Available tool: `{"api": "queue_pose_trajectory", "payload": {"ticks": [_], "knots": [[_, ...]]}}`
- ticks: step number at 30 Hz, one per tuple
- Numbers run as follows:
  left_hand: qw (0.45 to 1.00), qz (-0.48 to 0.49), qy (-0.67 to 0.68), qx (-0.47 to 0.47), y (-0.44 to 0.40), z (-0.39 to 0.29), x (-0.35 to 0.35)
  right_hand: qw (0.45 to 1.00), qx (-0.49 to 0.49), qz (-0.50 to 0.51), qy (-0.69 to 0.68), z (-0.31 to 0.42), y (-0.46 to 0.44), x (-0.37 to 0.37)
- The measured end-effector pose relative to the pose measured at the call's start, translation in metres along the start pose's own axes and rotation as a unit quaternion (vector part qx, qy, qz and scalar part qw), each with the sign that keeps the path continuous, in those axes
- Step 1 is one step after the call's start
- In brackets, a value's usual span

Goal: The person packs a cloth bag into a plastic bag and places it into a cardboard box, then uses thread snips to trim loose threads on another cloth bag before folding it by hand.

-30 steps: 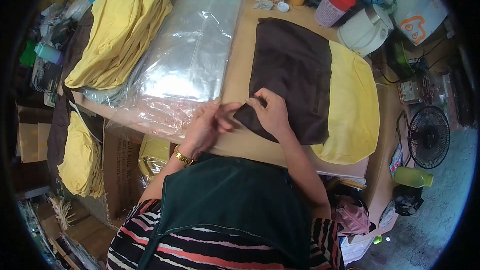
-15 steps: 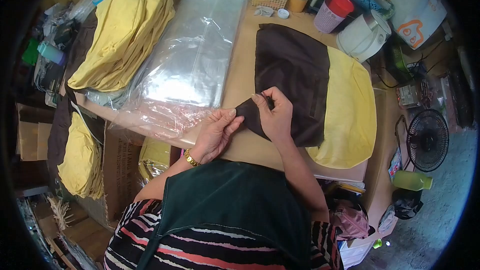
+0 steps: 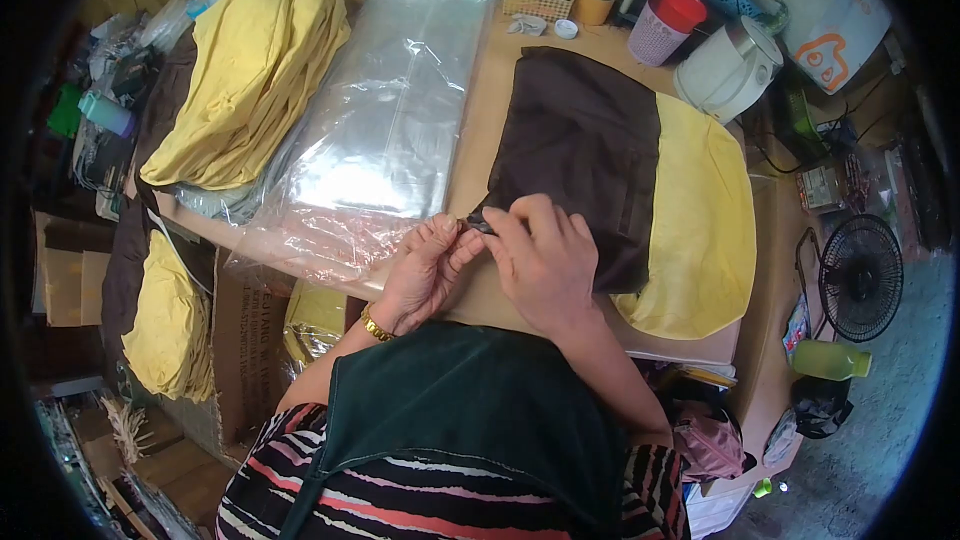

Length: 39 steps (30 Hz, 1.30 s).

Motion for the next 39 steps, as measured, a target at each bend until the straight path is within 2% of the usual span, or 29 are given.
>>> {"api": "queue_pose_trajectory", "payload": {"ticks": [3,6,18,22,24,28,30,31,32,33,34,36,37,38,39], "knots": [[1.0,0.008,-0.018,0.004,0.0,0.001,-0.002,0.994,-0.085,-0.026,0.066,0.016,0.003,-0.004],[0.999,0.027,-0.025,-0.001,0.0,0.001,0.003,0.991,-0.1,-0.024,0.085,0.02,0.005,-0.001],[0.999,-0.019,-0.039,0.0,0.005,0.0,0.0,0.988,-0.083,-0.059,0.115,0.024,0.007,-0.009],[0.999,-0.014,-0.045,0.002,0.005,0.002,0.0,0.989,-0.099,-0.052,0.094,0.022,0.007,-0.007],[0.998,0.02,-0.053,0.013,0.004,0.002,0.001,0.988,-0.112,-0.046,0.094,0.023,0.008,-0.003],[0.996,0.028,-0.081,0.009,0.009,0.004,0.006,0.993,-0.088,-0.032,0.068,0.016,0.01,0.004],[0.989,-0.002,-0.145,0.029,0.013,-0.006,0.009,0.998,0.001,-0.037,-0.053,-0.001,0.007,0.002],[0.978,-0.019,-0.192,0.08,0.014,-0.025,0.004,0.997,0.04,-0.037,-0.057,-0.007,0.007,0.001],[0.962,-0.033,-0.236,0.129,0.014,-0.048,-0.002,0.995,0.08,0.011,-0.058,-0.017,0.013,0.008],[0.905,-0.109,-0.336,0.238,0.024,-0.077,-0.005,0.993,0.096,0.046,-0.047,-0.022,0.019,0.013],[0.878,-0.116,-0.367,0.286,0.027,-0.109,-0.016,0.989,0.115,0.081,-0.037,-0.026,0.026,0.021],[0.785,-0.083,-0.426,0.441,0.038,-0.141,0.02,0.98,0.118,0.148,-0.058,-0.034,0.044,0.042],[0.77,-0.107,-0.459,0.43,0.043,-0.147,0.034,0.974,0.124,0.184,-0.049,-0.037,0.052,0.055],[0.779,-0.061,-0.455,0.426,0.039,-0.149,0.032,0.962,0.119,0.235,-0.076,-0.044,0.067,0.076],[0.804,-0.036,-0.513,0.299,0.029,-0.139,0.028,0.965,0.122,0.219,-0.073,-0.051,0.076,0.089]]}}
Point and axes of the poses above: each hand's wrist, its own y-axis away from the middle knuckle, its own x-axis out of the palm, z = x × y, the point moved 7 cm from there along -y, towards the middle knuckle, and after that the axes turned 8 degrees about y, right-handed, at the moved point
